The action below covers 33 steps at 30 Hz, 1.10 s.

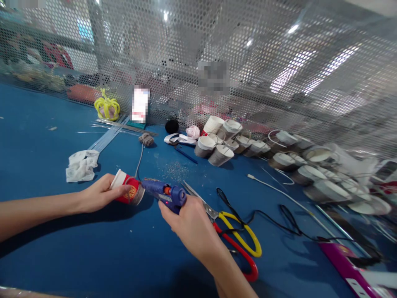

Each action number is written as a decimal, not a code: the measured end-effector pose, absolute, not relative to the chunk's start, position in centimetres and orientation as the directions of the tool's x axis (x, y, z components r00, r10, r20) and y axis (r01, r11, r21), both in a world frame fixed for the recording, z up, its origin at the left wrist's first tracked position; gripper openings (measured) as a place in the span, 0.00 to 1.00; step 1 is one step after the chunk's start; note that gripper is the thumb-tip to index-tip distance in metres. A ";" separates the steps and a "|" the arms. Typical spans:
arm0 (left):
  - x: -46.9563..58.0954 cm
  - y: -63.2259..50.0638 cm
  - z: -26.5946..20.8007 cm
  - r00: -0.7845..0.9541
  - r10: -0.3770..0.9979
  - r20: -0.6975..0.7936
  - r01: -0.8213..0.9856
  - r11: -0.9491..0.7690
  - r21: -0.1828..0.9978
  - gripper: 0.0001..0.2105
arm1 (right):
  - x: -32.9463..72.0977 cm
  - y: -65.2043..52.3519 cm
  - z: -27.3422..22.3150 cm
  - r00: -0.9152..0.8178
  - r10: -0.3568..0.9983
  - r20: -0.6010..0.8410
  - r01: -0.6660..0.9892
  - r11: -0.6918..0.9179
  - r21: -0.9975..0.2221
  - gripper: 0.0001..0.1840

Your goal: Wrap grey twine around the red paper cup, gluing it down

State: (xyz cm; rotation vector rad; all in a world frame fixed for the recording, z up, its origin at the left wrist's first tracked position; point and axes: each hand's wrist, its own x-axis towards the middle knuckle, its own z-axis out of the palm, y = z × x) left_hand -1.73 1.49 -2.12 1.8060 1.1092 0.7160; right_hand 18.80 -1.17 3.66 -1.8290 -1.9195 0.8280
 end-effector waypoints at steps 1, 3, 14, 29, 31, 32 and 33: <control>-1.8 1.5 -2.2 0.438 0.899 0.031 0.403 -0.226 0.887 0.16 | 18.8 -1.1 3.7 -0.099 0.985 -0.139 0.770 -0.012 -0.637 0.20; -1.8 1.5 -2.3 0.438 0.899 0.028 0.415 -0.230 0.880 0.15 | 18.8 -1.1 3.7 -0.118 0.982 -0.148 0.761 -0.007 -0.648 0.19; -1.7 1.2 -2.0 0.474 0.870 0.134 0.403 -0.350 0.846 0.14 | 20.8 1.3 2.8 -0.027 0.999 -0.020 0.610 0.001 -0.792 0.12; -1.7 0.7 -1.8 0.550 0.787 0.279 0.456 -0.563 0.689 0.14 | 24.2 8.6 0.0 0.173 0.982 0.071 0.744 -0.083 -0.663 0.17; -1.7 0.7 -1.8 0.572 0.765 0.295 0.454 -0.595 0.663 0.13 | 23.6 8.2 0.7 0.137 0.985 0.101 0.754 -0.038 -0.655 0.18; -1.7 0.7 -1.8 0.578 0.757 0.304 0.455 -0.608 0.651 0.13 | 23.1 7.8 1.1 0.105 0.988 0.113 0.755 -0.005 -0.656 0.18; -1.7 0.6 -1.7 0.583 0.750 0.313 0.453 -0.620 0.641 0.13 | 22.4 7.4 1.6 0.057 0.992 0.115 0.749 0.033 -0.661 0.18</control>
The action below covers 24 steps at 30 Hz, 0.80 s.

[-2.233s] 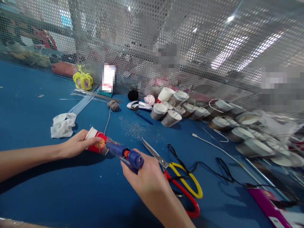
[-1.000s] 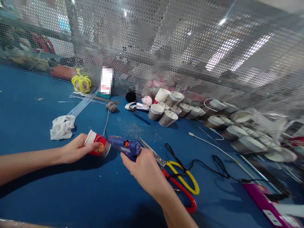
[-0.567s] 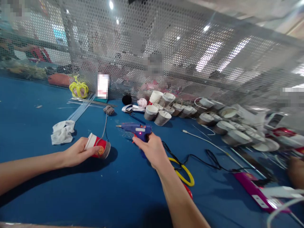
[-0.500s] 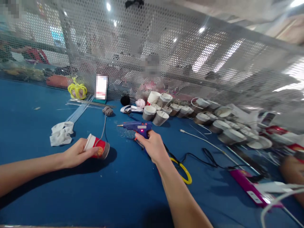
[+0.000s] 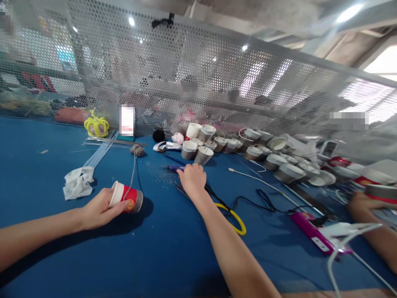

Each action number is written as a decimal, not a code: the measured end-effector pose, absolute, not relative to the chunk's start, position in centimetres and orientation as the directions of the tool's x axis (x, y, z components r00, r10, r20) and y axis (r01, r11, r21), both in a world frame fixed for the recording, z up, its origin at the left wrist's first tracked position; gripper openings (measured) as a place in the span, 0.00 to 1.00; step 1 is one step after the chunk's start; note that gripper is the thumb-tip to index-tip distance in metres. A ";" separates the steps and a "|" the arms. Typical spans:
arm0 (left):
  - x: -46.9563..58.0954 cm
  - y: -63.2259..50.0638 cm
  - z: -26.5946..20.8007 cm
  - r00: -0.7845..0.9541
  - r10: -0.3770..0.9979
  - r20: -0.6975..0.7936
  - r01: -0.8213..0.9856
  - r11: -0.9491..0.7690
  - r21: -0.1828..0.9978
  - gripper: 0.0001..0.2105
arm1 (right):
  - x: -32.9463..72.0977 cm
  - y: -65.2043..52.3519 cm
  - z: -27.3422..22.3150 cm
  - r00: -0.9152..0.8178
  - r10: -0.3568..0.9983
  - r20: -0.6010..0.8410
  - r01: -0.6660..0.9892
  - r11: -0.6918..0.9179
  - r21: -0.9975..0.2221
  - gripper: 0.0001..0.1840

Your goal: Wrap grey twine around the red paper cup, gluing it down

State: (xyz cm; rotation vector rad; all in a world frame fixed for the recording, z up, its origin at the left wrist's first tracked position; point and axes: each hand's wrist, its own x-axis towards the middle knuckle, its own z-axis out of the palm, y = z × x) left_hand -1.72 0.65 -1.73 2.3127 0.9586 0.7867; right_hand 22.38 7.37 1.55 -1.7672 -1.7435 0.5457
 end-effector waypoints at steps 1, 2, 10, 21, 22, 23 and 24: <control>-1.7 0.6 -1.7 0.586 0.742 0.326 0.449 -0.632 0.632 0.13 | 21.5 6.8 1.9 0.000 0.995 0.103 0.739 0.069 -0.670 0.18; -1.7 0.5 -1.6 0.596 0.728 0.339 0.438 -0.648 0.623 0.13 | 20.5 6.3 2.2 -0.063 0.995 0.078 0.724 0.099 -0.683 0.20; -1.7 0.1 -1.6 0.653 0.650 0.389 0.376 -0.724 0.578 0.12 | 13.5 2.9 1.0 -0.450 0.892 -0.043 0.212 0.060 -0.975 0.12; -0.9 0.8 -1.6 0.408 0.879 -0.246 0.071 0.238 0.969 0.10 | 16.0 3.2 1.8 -0.123 0.963 0.240 0.117 0.255 -0.960 0.10; -0.9 0.8 -1.6 0.398 0.874 -0.278 0.043 0.285 0.958 0.10 | 16.1 3.3 1.8 -0.124 0.958 0.260 0.127 0.275 -0.953 0.10; -0.9 0.9 -1.7 0.391 0.869 -0.303 0.022 0.321 0.947 0.09 | 16.2 3.3 1.8 -0.128 0.952 0.279 0.140 0.296 -0.945 0.10; -0.9 0.9 -1.7 0.385 0.865 -0.322 0.008 0.346 0.938 0.09 | 16.2 3.3 1.8 -0.131 0.946 0.298 0.154 0.316 -0.936 0.11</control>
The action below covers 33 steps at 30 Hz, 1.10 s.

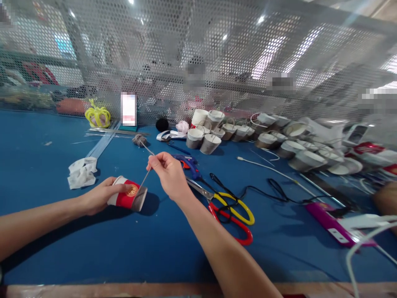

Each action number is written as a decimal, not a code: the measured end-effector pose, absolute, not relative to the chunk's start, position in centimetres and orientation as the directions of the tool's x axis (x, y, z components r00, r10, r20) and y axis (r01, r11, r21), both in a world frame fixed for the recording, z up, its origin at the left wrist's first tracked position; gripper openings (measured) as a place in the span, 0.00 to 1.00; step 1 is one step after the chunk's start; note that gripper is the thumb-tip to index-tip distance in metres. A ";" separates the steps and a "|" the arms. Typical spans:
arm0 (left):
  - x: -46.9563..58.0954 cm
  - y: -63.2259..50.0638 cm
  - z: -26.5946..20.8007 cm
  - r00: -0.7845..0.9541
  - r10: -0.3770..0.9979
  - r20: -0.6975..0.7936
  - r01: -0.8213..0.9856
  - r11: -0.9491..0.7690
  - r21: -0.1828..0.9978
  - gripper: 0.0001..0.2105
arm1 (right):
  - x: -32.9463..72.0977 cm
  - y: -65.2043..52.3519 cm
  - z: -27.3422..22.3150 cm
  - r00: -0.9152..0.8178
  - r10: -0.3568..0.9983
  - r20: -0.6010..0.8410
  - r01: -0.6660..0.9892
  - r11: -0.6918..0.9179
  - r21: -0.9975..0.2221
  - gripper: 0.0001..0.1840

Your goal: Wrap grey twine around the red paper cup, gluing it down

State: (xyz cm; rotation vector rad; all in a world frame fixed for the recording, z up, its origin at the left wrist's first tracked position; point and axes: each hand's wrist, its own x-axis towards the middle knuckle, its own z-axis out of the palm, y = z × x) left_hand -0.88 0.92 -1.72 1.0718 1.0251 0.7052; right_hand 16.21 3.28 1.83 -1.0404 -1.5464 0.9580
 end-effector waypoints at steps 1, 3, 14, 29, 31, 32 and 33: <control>-0.9 0.9 -1.8 0.382 0.862 -0.335 0.002 0.361 0.932 0.09 | 16.2 3.3 1.9 -0.134 0.940 0.314 0.170 0.334 -0.927 0.11; -0.9 0.8 -1.7 0.388 0.858 -0.337 0.018 0.358 0.933 0.09 | 16.2 3.2 1.9 -0.139 0.931 0.337 0.200 0.360 -0.911 0.11; -1.2 -0.3 -1.2 0.545 0.827 -0.138 0.119 0.086 0.989 0.14 | 16.1 3.5 1.4 -0.179 0.951 0.251 0.427 0.305 -0.851 0.12; -1.6 -1.0 -1.3 0.604 0.797 -0.033 0.116 -0.047 0.992 0.14 | 15.7 3.1 1.1 -0.239 0.960 0.149 0.560 0.262 -0.786 0.13; -1.6 -1.0 -1.2 0.605 0.796 -0.008 0.107 -0.071 0.992 0.14 | 15.6 3.1 1.0 -0.251 0.958 0.138 0.568 0.261 -0.780 0.13; -1.6 -1.1 -1.1 0.603 0.797 0.004 0.104 -0.084 0.991 0.14 | 15.5 3.1 1.0 -0.257 0.957 0.132 0.572 0.261 -0.778 0.13; -1.5 -1.1 -1.1 0.602 0.799 0.014 0.104 -0.096 0.990 0.13 | 15.5 3.0 1.0 -0.262 0.957 0.126 0.574 0.260 -0.776 0.12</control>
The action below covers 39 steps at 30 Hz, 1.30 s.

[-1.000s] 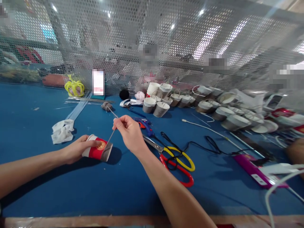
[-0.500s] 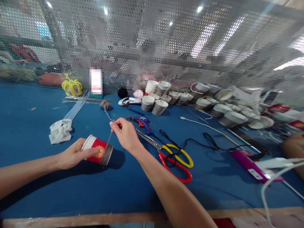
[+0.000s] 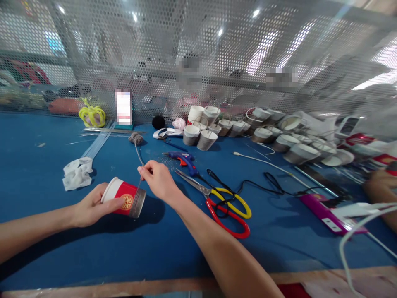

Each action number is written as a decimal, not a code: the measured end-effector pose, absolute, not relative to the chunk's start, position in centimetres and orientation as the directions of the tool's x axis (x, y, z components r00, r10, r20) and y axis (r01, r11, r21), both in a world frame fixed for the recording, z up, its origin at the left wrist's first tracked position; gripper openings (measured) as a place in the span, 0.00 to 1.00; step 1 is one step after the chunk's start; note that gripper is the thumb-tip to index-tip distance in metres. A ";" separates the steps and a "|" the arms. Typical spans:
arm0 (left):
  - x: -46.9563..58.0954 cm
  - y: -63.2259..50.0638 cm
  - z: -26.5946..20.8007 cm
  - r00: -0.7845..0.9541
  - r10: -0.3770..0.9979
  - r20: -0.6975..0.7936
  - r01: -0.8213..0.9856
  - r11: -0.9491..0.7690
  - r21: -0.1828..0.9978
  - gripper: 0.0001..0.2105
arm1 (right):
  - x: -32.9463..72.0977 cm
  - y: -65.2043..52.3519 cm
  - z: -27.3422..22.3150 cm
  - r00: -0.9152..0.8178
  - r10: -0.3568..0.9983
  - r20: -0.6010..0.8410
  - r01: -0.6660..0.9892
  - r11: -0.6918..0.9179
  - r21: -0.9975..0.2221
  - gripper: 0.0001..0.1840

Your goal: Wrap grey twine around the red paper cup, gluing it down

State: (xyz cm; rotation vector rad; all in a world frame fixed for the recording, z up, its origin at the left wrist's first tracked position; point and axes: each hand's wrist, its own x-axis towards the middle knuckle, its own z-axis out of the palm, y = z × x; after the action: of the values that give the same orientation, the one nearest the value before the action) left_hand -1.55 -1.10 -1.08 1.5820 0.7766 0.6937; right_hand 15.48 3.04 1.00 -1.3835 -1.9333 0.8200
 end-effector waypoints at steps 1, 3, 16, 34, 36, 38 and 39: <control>-1.5 -1.1 -1.0 0.598 0.801 0.024 0.105 -0.108 0.989 0.13 | 15.4 3.0 1.0 -0.267 0.956 0.120 0.576 0.259 -0.775 0.12; -1.5 -1.2 -0.9 0.590 0.807 0.037 0.115 -0.129 0.985 0.13 | 15.3 2.9 0.9 -0.277 0.955 0.108 0.579 0.256 -0.774 0.12; -1.7 -1.2 -0.8 0.520 0.850 0.078 0.136 -0.173 0.976 0.12 | 15.1 3.0 0.5 -0.308 0.951 0.028 0.563 0.206 -0.801 0.12; -1.1 0.0 -1.2 0.282 0.942 -0.182 -0.276 0.261 0.925 0.10 | 14.7 3.2 -0.8 -0.315 0.938 -0.149 0.429 0.001 -0.903 0.07; -0.9 0.3 -1.0 0.246 0.943 -0.226 -0.314 0.298 0.902 0.09 | 14.7 3.2 -0.9 -0.310 0.938 -0.152 0.435 -0.002 -0.900 0.08; -0.7 0.5 -0.7 0.209 0.941 -0.266 -0.352 0.326 0.877 0.08 | 14.7 3.2 -0.9 -0.307 0.940 -0.146 0.438 0.003 -0.899 0.09; -0.6 0.6 -0.5 0.196 0.939 -0.281 -0.370 0.337 0.866 0.08 | 14.7 3.2 -0.9 -0.308 0.941 -0.140 0.438 0.009 -0.899 0.09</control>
State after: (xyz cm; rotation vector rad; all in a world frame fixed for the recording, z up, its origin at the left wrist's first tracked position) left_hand -0.64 0.59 -0.51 0.7444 0.9506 1.0463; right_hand 14.71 3.25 -0.93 -1.4132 -1.7755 1.2683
